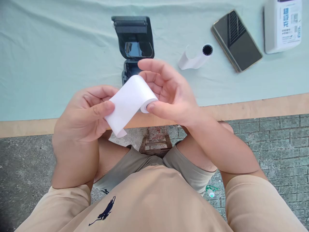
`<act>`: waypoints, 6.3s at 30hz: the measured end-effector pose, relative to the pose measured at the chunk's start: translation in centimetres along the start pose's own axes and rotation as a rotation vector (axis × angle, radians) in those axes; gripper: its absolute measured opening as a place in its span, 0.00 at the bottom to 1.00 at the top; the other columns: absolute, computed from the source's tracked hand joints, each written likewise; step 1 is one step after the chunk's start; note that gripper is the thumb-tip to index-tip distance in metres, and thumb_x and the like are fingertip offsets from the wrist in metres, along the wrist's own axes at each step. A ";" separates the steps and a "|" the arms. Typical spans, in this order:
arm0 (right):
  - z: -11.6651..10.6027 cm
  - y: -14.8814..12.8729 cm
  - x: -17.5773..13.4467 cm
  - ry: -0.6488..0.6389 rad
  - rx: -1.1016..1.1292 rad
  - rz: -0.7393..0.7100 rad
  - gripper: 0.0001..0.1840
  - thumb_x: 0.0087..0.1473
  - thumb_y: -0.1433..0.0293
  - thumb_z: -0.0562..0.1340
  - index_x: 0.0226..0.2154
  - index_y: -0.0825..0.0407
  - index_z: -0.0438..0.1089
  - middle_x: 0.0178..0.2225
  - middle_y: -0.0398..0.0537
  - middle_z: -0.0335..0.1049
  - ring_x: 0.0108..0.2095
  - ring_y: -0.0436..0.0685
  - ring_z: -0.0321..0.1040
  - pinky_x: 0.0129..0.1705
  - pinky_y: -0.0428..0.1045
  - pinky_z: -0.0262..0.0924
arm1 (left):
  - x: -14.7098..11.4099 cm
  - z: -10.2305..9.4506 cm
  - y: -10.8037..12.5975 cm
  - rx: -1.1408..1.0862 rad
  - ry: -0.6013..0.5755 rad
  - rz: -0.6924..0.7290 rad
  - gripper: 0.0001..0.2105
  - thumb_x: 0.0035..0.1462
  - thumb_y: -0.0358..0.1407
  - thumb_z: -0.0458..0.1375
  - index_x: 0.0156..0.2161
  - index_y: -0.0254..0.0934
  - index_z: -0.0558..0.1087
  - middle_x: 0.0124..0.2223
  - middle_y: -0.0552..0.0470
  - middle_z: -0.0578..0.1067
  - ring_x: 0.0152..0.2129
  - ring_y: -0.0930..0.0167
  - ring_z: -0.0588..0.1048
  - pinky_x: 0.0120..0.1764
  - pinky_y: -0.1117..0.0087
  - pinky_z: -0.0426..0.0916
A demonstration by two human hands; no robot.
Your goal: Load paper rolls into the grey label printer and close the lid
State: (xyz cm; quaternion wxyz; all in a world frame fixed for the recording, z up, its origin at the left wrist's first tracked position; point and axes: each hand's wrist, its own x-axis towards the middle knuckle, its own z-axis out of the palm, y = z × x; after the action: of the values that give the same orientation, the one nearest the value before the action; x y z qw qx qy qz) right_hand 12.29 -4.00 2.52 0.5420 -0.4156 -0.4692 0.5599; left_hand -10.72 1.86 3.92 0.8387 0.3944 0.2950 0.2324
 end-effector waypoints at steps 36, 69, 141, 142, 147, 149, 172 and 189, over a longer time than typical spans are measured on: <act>1.0 -0.9 -0.2 0.032 -0.485 -0.229 0.12 0.56 0.73 0.66 0.43 0.44 0.74 0.43 0.43 0.78 0.41 0.56 0.74 0.39 0.54 0.69 | 1.5 2.3 -2.3 0.031 0.056 0.047 0.13 0.57 0.41 0.73 0.45 0.42 0.81 0.44 0.52 0.82 0.41 0.67 0.81 0.40 0.69 0.78; -1.7 -0.7 5.7 0.056 -1.053 0.002 0.13 0.48 0.72 0.67 0.36 0.44 0.64 0.42 0.45 0.77 0.38 0.59 0.68 0.43 0.59 0.65 | 1.3 -0.6 -0.3 0.440 0.473 0.100 0.07 0.57 0.27 0.60 0.30 0.39 0.69 0.19 0.60 0.71 0.15 0.80 0.63 0.20 0.75 0.57; 0.4 3.2 2.9 0.256 -0.397 -0.016 0.42 0.54 0.46 0.71 0.65 0.41 0.61 0.62 0.50 0.69 0.57 0.59 0.74 0.57 0.54 0.76 | 5.1 0.5 -5.3 0.329 0.504 0.412 0.12 0.69 0.45 0.52 0.54 0.47 0.64 0.55 0.47 0.76 0.51 0.66 0.80 0.44 0.66 0.79; 0.3 3.1 2.9 0.238 -0.322 -0.012 0.44 0.52 0.43 0.71 0.65 0.41 0.61 0.62 0.49 0.70 0.60 0.60 0.73 0.58 0.55 0.76 | 5.1 0.3 -5.2 0.331 0.475 0.392 0.13 0.71 0.48 0.48 0.54 0.47 0.66 0.56 0.47 0.76 0.52 0.65 0.81 0.44 0.65 0.79; -0.3 2.4 3.1 0.211 -0.161 0.085 0.49 0.45 0.36 0.73 0.63 0.37 0.64 0.62 0.46 0.72 0.67 0.64 0.69 0.64 0.59 0.74 | 5.1 0.1 -3.9 0.400 0.367 0.270 0.22 0.75 0.53 0.40 0.57 0.51 0.72 0.54 0.50 0.79 0.56 0.64 0.81 0.45 0.65 0.82; -0.5 2.4 3.1 0.238 -0.178 0.072 0.49 0.44 0.34 0.72 0.63 0.36 0.65 0.62 0.45 0.72 0.67 0.65 0.69 0.65 0.60 0.73 | 5.1 0.2 -3.6 0.378 0.333 0.194 0.21 0.76 0.51 0.40 0.61 0.53 0.71 0.51 0.51 0.80 0.54 0.65 0.82 0.42 0.64 0.83; -1.7 2.6 3.3 0.012 -0.320 0.036 0.47 0.56 0.37 0.65 0.70 0.38 0.58 0.66 0.46 0.68 0.62 0.62 0.71 0.64 0.59 0.73 | 5.5 0.4 -3.1 0.057 0.265 -0.024 0.26 0.73 0.49 0.38 0.53 0.43 0.77 0.51 0.48 0.84 0.39 0.61 0.87 0.32 0.59 0.85; 0.0 -2.5 6.6 0.445 -0.714 -0.529 0.12 0.67 0.71 0.55 0.31 0.44 0.53 0.33 0.46 0.58 0.45 0.55 0.76 0.47 0.50 0.71 | 5.3 0.2 -2.4 -0.319 0.217 -0.107 0.21 0.71 0.47 0.46 0.50 0.36 0.76 0.42 0.50 0.83 0.33 0.61 0.85 0.26 0.59 0.85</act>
State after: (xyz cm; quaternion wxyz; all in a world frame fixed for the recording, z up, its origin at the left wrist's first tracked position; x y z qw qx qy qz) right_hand 12.39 2.52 5.23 0.5763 -0.5513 -0.5940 0.1051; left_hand -6.42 3.64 0.50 0.8650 0.2127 0.3637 0.2725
